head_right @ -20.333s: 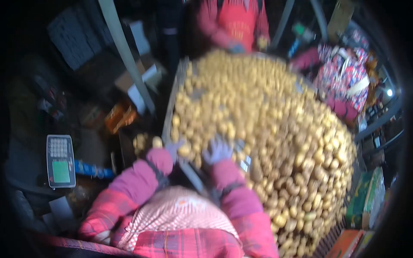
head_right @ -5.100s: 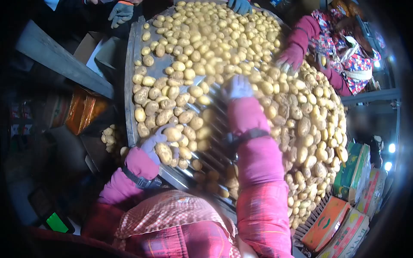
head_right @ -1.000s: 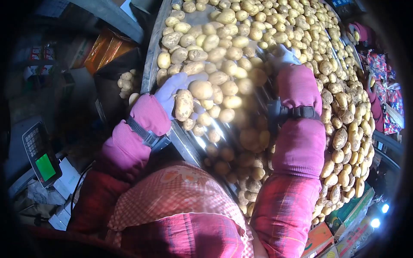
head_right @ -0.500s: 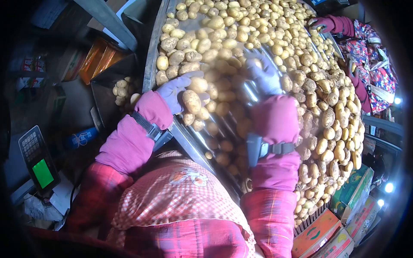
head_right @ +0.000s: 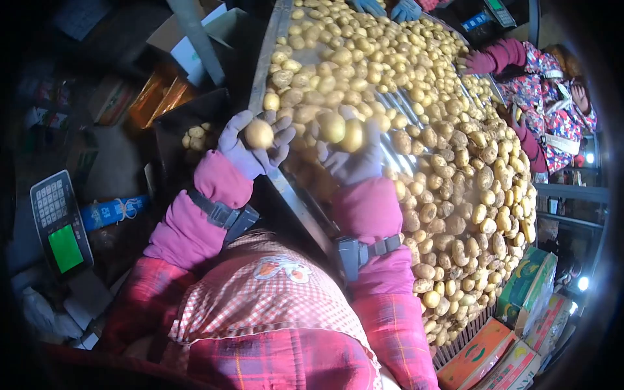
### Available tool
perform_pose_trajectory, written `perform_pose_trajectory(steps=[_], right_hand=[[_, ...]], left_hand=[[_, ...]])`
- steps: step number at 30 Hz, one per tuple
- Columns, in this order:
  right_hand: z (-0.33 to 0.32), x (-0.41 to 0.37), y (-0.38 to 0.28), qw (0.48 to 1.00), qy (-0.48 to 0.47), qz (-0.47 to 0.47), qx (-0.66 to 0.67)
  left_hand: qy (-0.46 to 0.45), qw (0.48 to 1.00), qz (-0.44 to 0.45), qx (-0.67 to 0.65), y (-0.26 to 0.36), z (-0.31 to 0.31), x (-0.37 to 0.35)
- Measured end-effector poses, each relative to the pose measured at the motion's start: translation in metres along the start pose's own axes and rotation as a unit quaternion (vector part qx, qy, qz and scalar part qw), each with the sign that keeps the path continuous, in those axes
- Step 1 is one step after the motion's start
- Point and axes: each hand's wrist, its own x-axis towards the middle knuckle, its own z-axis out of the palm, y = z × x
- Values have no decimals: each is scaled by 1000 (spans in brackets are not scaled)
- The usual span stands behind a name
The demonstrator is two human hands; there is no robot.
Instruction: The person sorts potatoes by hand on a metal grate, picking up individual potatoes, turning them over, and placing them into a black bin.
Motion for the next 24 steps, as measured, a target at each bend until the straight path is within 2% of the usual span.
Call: perform_pose_trajectory(steps=[1,3,6,7,9,10,11,14,17,21,24], right_hand=[[8,-4,14,1000,-1,-20,-1],[26,-10,24,999,-9,34,2],[28,-8,39,997,-10,70,7],[25,-6,44,997,-13,74,11],[22,-1,55,994,-11,99,33],[21,-2,58,988,-71,131,46],[19,-1,60,986,-88,136,38],[10,-1,72,988,-110,106,-2],[-1,-3,80,989,-120,79,-35],[-8,-11,80,993,-85,82,-6],[-9,-17,80,994,-51,86,29]], left_hand=[[17,1000,12,14,4,-5,-10],[82,993,62,52,6,-7,-37],[43,992,51,107,33,-49,-62],[65,985,77,142,38,-54,-75],[107,980,119,117,49,-67,-96],[134,975,144,101,52,-75,-109],[170,964,167,119,52,-62,-122],[146,967,179,104,61,-66,-137],[163,958,206,117,65,-85,-143],[214,928,210,223,72,-128,-151],[365,849,190,332,59,-136,-154]])
